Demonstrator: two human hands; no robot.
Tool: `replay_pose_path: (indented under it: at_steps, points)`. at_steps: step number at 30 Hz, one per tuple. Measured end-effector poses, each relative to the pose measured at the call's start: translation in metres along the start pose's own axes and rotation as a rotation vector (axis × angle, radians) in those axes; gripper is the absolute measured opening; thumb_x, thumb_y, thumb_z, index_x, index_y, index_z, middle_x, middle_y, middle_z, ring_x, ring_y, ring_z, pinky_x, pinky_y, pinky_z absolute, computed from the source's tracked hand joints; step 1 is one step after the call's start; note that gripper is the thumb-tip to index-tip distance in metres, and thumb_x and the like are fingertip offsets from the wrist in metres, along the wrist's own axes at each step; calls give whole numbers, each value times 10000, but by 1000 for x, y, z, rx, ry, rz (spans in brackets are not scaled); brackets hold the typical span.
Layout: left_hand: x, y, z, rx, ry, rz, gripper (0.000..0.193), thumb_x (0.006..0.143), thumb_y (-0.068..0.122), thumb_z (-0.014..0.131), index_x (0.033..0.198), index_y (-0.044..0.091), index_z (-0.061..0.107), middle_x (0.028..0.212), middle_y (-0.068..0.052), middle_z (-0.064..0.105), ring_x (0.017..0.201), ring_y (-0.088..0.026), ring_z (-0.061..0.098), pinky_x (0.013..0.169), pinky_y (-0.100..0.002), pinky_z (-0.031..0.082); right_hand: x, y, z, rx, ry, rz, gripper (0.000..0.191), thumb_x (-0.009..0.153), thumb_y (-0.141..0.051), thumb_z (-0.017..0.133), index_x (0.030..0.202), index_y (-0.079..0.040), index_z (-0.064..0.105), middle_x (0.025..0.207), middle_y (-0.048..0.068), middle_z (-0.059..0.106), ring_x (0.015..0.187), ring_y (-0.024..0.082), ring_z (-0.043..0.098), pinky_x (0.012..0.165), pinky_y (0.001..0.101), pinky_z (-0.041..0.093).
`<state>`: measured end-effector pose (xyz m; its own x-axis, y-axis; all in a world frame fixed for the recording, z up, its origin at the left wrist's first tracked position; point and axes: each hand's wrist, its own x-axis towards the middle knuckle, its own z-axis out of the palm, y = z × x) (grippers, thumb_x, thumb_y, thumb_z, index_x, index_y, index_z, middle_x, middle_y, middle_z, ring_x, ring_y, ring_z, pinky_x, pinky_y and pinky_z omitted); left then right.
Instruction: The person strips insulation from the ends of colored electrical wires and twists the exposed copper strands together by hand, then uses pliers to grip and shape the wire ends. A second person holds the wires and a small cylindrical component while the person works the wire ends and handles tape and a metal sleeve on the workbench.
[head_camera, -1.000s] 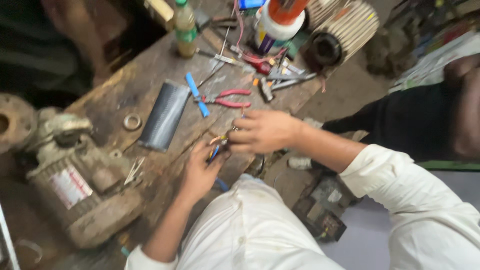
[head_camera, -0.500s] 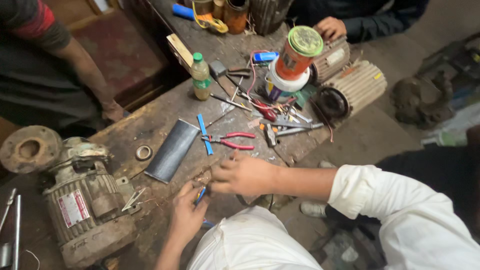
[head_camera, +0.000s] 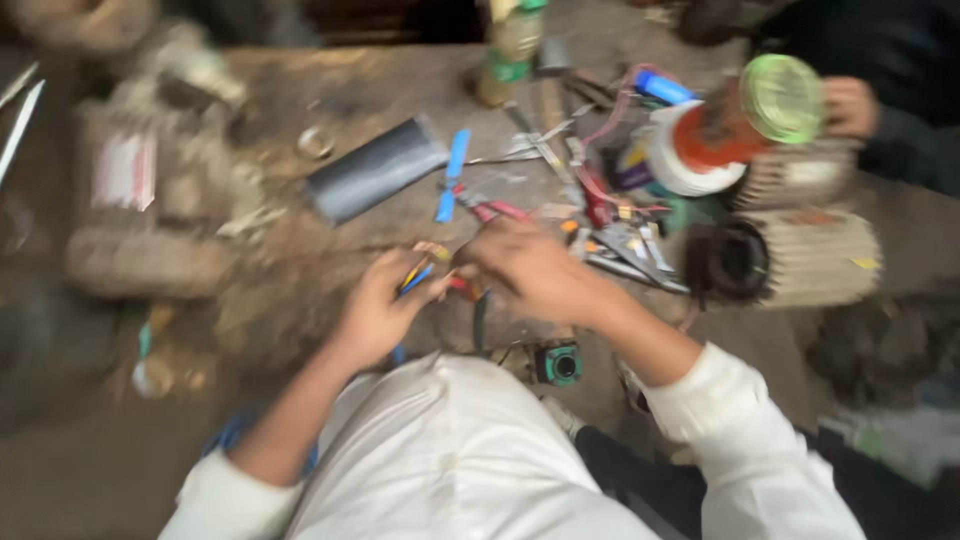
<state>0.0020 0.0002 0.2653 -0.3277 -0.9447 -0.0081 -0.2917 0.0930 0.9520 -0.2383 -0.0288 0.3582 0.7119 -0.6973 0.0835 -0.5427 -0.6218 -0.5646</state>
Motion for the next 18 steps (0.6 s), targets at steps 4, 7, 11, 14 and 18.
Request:
replay_pose_path:
  at_steps: [4,7,11,14,18]
  points:
    - [21,-47,8,-208,113,111,267,1010,239,688,1119,0,737,1154,-75,698,1088,-205,633,955,-372,482,-22,13,52,-197,646,32,340,966,-231,684,1204,-2,603,1125,210,652,1097,373,600,962,468,453]
    - [20,-85,13,-240,44,-185,284,1014,292,676,1079,28,755,845,-18,660,779,-105,549,688,-306,483,-31,26,126,142,447,286,418,979,-274,710,1205,49,573,1007,215,611,941,326,597,822,431,477]
    - [7,-118,7,-449,47,-297,301,1058,345,610,1052,64,717,798,0,657,703,-83,568,630,-256,464,-30,62,185,661,253,751,351,978,-274,666,1229,-29,648,848,93,653,723,193,603,654,351,509]
    - [-5,-113,-3,-468,54,-437,319,1016,376,548,1100,111,705,753,16,655,621,-81,561,549,-252,458,-45,81,172,609,313,613,353,1005,-240,617,1284,-25,642,850,65,698,739,141,636,675,303,524]
    - [-21,-77,-10,-748,60,-388,291,997,330,597,1125,74,650,788,29,632,651,-80,601,584,-259,506,-42,105,128,372,288,366,340,1011,-240,620,1275,-33,672,866,76,713,764,160,684,723,303,541]
